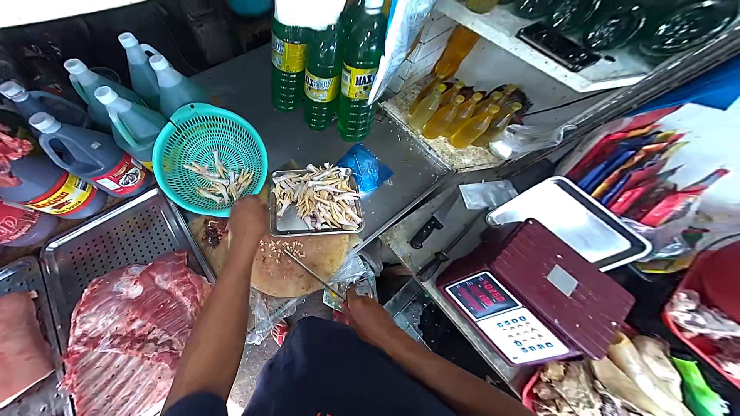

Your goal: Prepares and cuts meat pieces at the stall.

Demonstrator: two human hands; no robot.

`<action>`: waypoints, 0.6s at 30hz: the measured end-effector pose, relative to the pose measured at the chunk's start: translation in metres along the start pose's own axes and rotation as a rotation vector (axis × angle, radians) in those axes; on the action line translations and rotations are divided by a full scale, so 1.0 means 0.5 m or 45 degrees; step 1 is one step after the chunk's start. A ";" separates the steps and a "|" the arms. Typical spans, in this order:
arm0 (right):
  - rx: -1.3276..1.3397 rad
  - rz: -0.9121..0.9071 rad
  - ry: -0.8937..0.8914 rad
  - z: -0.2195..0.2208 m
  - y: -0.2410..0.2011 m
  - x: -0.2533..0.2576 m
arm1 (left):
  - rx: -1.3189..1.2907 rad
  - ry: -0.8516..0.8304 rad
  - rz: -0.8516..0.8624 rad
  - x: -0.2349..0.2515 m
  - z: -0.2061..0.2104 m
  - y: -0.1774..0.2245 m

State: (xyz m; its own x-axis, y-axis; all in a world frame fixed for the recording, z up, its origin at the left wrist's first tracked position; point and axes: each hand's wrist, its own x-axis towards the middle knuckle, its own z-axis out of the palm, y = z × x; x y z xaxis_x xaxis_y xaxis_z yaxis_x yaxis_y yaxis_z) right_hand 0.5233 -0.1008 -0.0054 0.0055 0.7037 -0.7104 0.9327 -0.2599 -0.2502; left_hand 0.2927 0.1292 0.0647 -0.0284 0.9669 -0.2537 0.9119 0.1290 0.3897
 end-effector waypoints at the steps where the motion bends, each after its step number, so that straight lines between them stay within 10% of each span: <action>1: -0.022 0.006 0.003 0.000 -0.005 -0.004 | 0.082 -0.030 0.099 0.029 0.064 0.011; 4: -0.103 0.002 0.039 -0.005 -0.016 -0.033 | 0.355 -0.149 0.232 0.101 0.203 0.029; 8: -0.144 -0.103 0.004 -0.009 -0.027 -0.062 | 0.344 -0.208 0.226 0.105 0.175 0.043; 16: 0.217 -0.147 -0.071 -0.024 -0.073 0.018 | -1.418 -0.288 -0.099 -0.116 0.073 -0.166; 18: 0.203 -0.123 -0.019 -0.041 -0.078 0.028 | -1.396 -0.320 -0.166 -0.164 0.108 -0.207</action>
State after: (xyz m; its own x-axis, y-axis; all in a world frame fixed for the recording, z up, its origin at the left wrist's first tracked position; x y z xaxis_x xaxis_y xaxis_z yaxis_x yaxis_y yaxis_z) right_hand 0.4947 -0.0673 0.0081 -0.0876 0.7211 -0.6872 0.8595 -0.2940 -0.4181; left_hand 0.2227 0.0246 -0.0025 0.0989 0.8761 -0.4718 0.0532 0.4688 0.8817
